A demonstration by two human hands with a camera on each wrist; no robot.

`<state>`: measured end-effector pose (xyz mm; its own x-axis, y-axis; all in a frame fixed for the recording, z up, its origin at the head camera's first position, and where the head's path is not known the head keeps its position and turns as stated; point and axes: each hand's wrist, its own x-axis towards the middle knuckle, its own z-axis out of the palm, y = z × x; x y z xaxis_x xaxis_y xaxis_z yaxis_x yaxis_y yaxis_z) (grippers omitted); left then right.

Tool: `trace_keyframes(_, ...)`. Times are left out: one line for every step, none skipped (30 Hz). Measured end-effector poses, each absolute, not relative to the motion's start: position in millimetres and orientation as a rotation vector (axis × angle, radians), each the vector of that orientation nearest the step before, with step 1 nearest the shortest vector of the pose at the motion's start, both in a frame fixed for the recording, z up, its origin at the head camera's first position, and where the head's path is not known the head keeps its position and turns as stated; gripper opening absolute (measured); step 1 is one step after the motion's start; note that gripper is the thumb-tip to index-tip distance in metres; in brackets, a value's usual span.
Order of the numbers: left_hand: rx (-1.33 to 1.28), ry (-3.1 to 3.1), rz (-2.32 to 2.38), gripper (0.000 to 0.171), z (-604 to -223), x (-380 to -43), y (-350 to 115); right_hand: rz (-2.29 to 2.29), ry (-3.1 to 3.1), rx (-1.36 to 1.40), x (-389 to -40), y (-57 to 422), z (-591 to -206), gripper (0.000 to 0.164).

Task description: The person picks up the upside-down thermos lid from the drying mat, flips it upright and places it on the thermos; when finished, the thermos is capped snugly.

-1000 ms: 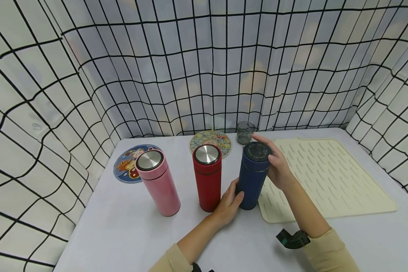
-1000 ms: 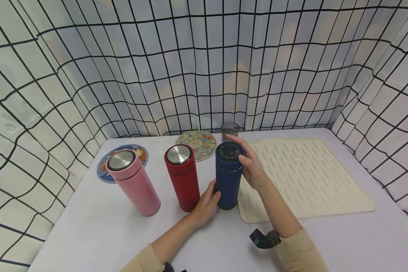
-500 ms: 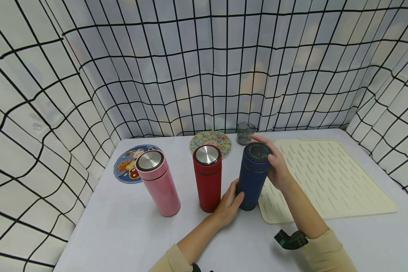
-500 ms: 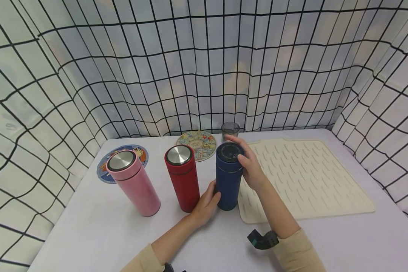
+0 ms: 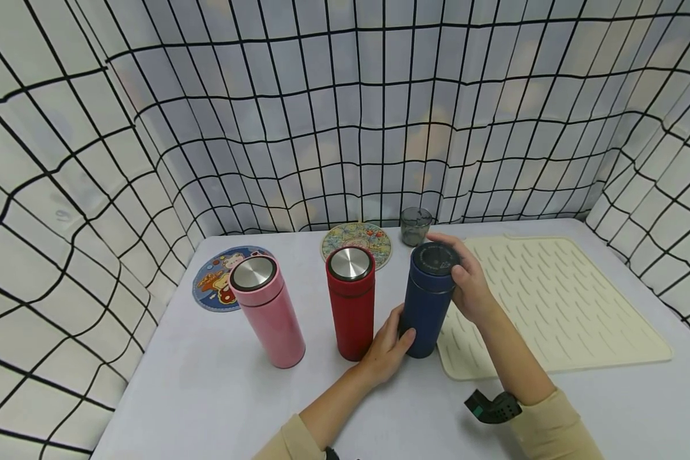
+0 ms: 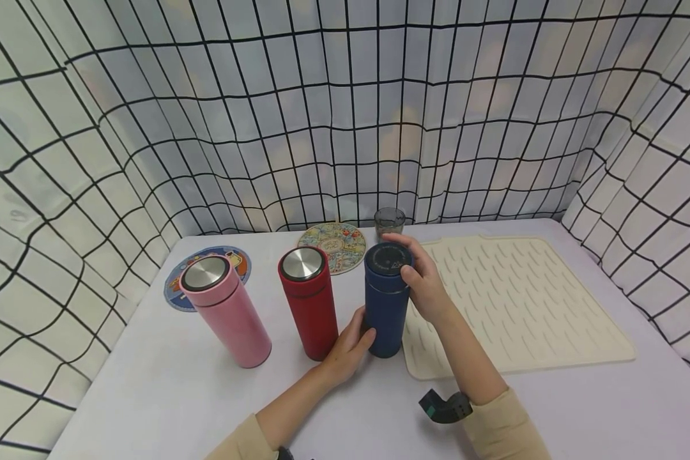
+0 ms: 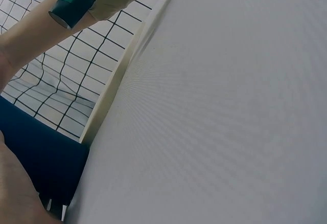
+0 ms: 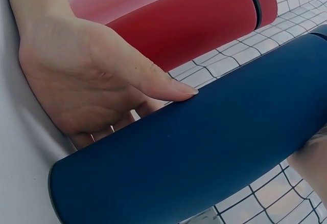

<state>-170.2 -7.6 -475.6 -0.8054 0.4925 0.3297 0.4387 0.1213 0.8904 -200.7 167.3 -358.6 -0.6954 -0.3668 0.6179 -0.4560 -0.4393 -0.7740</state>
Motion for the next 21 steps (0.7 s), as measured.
trace_keyframes(0.958, 2.319, 1.81, 0.056, -475, -170, -7, 2.324, -1.62, 1.214, -201, 168, -359, 0.062)
trace_keyframes(0.95, 2.319, 1.808, 0.056, -475, -170, -7, 2.324, -1.614, 1.221, -201, 168, -359, 0.062)
trace_keyframes(0.939, 2.314, 1.807, 0.056, -475, -169, -7, 2.319, -1.613, 1.23, -201, 168, -359, 0.063)
trace_keyframes(0.925, 2.314, 1.803, 0.056, -474, -169, -7, 2.315, -1.613, 1.24, -201, 168, -359, 0.063)
trace_keyframes(0.913, 2.313, 1.799, 0.055, -474, -169, -7, 2.312, -1.615, 1.247, -201, 169, -359, 0.064)
trace_keyframes(0.902, 2.314, 1.796, 0.055, -473, -169, -7, 2.308, -1.62, 1.251, -201, 169, -359, 0.064)
trace_keyframes(0.891, 2.312, 1.792, 0.055, -472, -168, -7, 2.306, -1.623, 1.256, -200, 169, -359, 0.064)
trace_keyframes(0.886, 2.312, 1.79, 0.055, -471, -168, -7, 2.298, -1.632, 1.249, -200, 169, -360, 0.065)
trace_keyframes(0.884, 2.312, 1.788, 0.055, -470, -167, -7, 2.292, -1.639, 1.24, -200, 169, -360, 0.066)
trace_keyframes(0.887, 2.314, 1.787, 0.055, -468, -166, -7, 2.286, -1.649, 1.223, -200, 169, -360, 0.067)
trace_keyframes(0.898, 2.32, 1.783, 0.055, -463, -164, -8, 2.277, -1.662, 1.205, -200, 169, -359, 0.067)
trace_keyframes(0.903, 2.319, 1.783, 0.055, -459, -163, -8, 2.261, -1.676, 1.189, -200, 168, -359, 0.069)
trace_keyframes(0.906, 2.317, 1.783, 0.055, -454, -161, -9, 2.248, -1.687, 1.177, -200, 168, -359, 0.071)
trace_keyframes(0.907, 2.312, 1.781, 0.055, -450, -159, -9, 2.232, -1.698, 1.166, -200, 167, -358, 0.072)
trace_keyframes(0.903, 2.308, 1.778, 0.054, -445, -157, -10, 2.218, -1.707, 1.168, -201, 167, -358, 0.073)
trace_keyframes(0.898, 2.305, 1.774, 0.054, -442, -155, -10, 2.21, -1.714, 1.169, -201, 167, -358, 0.073)
trace_keyframes(0.893, 2.303, 1.772, 0.054, -439, -154, -11, 2.208, -1.715, 1.184, -201, 167, -357, 0.071)
trace_keyframes(0.881, 2.294, 1.773, 0.054, -438, -154, -11, 2.217, -1.709, 1.211, -201, 167, -356, 0.07)
trace_keyframes(0.876, 2.292, 1.772, 0.054, -437, -153, -11, 2.231, -1.696, 1.246, -201, 167, -356, 0.067)
trace_keyframes(0.871, 2.294, 1.769, 0.055, -436, -152, -11, 2.247, -1.686, 1.28, -201, 168, -356, 0.065)
trace_keyframes(0.867, 2.297, 1.769, 0.055, -436, -152, -11, 2.263, -1.678, 1.309, -201, 168, -355, 0.062)
